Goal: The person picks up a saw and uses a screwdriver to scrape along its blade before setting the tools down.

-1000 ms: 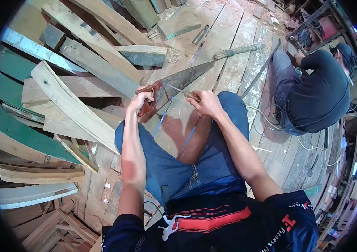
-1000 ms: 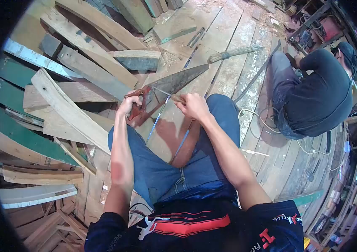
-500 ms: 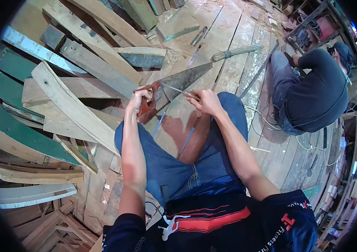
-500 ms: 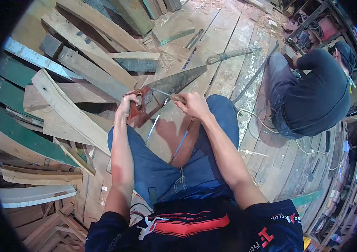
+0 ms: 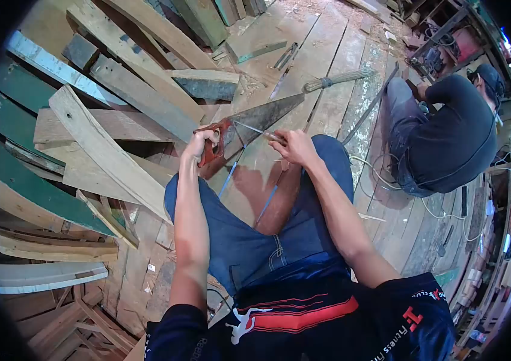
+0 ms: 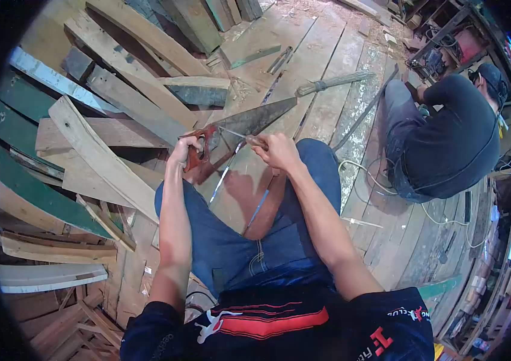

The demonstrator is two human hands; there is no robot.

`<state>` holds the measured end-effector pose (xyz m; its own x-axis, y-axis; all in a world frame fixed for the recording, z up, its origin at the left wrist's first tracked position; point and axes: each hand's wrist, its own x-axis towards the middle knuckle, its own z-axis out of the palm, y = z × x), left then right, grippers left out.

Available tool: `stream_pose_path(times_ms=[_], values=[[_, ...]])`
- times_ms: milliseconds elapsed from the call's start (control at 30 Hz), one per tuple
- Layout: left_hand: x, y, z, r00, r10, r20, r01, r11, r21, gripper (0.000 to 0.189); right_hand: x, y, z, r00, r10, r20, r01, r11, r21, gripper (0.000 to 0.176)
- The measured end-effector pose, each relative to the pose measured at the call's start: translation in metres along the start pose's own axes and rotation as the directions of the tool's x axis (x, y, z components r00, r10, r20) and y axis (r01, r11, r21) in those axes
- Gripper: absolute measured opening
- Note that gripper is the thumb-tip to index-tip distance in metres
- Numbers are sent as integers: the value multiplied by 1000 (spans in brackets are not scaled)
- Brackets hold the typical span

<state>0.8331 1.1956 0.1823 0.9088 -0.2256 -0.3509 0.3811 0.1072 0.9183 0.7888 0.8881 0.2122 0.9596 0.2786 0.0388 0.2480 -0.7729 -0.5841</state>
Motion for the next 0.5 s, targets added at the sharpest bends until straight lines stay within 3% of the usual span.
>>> stream_pose_path(times_ms=[100, 400, 500], values=[[-9, 12, 12, 998, -34, -54, 32, 999, -36, 10, -4, -9, 1, 1000, 25, -17, -25, 998, -50, 29], [-4, -1, 0, 998, -60, -18, 58, 992, -116, 20, -6, -9, 4, 996, 90, 0, -89, 979, -181, 26], [-5, 8, 10, 998, 29, -55, -30, 999, -21, 15, -5, 3, -4, 992, 126, -23, -128, 984, -123, 26]])
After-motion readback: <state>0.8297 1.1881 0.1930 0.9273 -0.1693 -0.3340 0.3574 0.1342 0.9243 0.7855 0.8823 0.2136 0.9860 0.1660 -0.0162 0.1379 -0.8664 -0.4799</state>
